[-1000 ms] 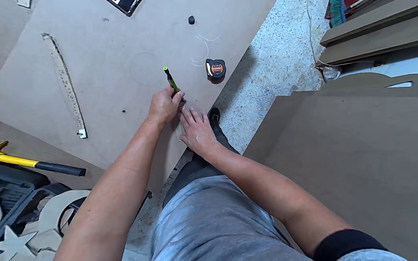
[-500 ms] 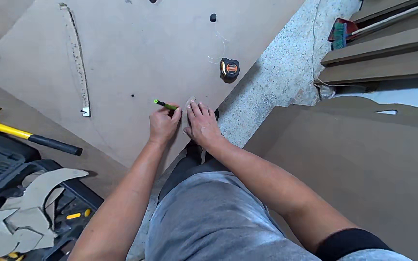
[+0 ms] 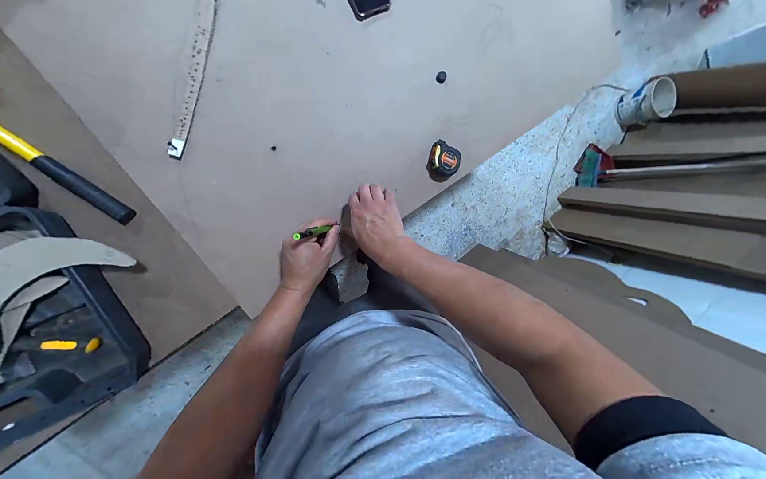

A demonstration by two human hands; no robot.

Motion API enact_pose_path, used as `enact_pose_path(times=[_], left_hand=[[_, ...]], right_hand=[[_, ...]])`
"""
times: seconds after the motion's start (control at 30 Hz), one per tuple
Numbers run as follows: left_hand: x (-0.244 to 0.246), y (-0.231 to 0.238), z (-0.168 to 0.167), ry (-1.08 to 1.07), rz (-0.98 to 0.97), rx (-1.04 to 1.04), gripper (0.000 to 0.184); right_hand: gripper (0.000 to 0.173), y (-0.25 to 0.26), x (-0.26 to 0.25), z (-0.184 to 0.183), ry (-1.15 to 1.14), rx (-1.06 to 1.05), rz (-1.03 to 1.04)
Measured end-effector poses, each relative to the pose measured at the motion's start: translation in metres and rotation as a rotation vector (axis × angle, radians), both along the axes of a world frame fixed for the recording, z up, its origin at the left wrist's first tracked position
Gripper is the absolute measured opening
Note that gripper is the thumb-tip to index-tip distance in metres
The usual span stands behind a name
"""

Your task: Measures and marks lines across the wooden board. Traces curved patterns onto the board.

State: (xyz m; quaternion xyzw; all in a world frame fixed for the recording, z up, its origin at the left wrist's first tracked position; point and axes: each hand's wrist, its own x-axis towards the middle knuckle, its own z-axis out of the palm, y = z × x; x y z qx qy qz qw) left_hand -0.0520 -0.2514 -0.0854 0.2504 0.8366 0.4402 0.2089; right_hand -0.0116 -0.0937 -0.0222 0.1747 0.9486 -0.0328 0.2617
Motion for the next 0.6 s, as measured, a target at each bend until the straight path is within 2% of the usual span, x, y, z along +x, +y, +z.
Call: enact_pose_path(times=[0.03,0.1,0.23,0.33,0.43,0.6], left_hand=[[0.002,0.0,0.001,-0.01,0.019,-0.002,0.018],[0.007,0.0,0.001,-0.023,0.054,-0.016,0.019],[0.017,0.003,0.008,-0.066,0.135,-0.114,0.021],[0.026,0.01,0.018,-0.164,0.233,-0.205,0.021],[0.035,0.02,0.02,-0.148,0.338,-0.221,0.02],[0.056,0.024,0.016,-0.096,0.498,-0.183,0.021]], right_hand=[[0.032,0.002,-0.006,0.001,-0.006,-0.006,0.016],[0.032,0.005,-0.017,0.003,-0.071,-0.045,0.027],[0.054,0.019,-0.031,0.005,-0.225,-0.148,0.027],[0.048,0.034,-0.038,0.011,-0.289,-0.215,0.138],[0.04,0.045,-0.046,0.011,-0.323,-0.243,0.223],[0.044,0.053,-0.054,0.008,-0.33,-0.25,0.313]])
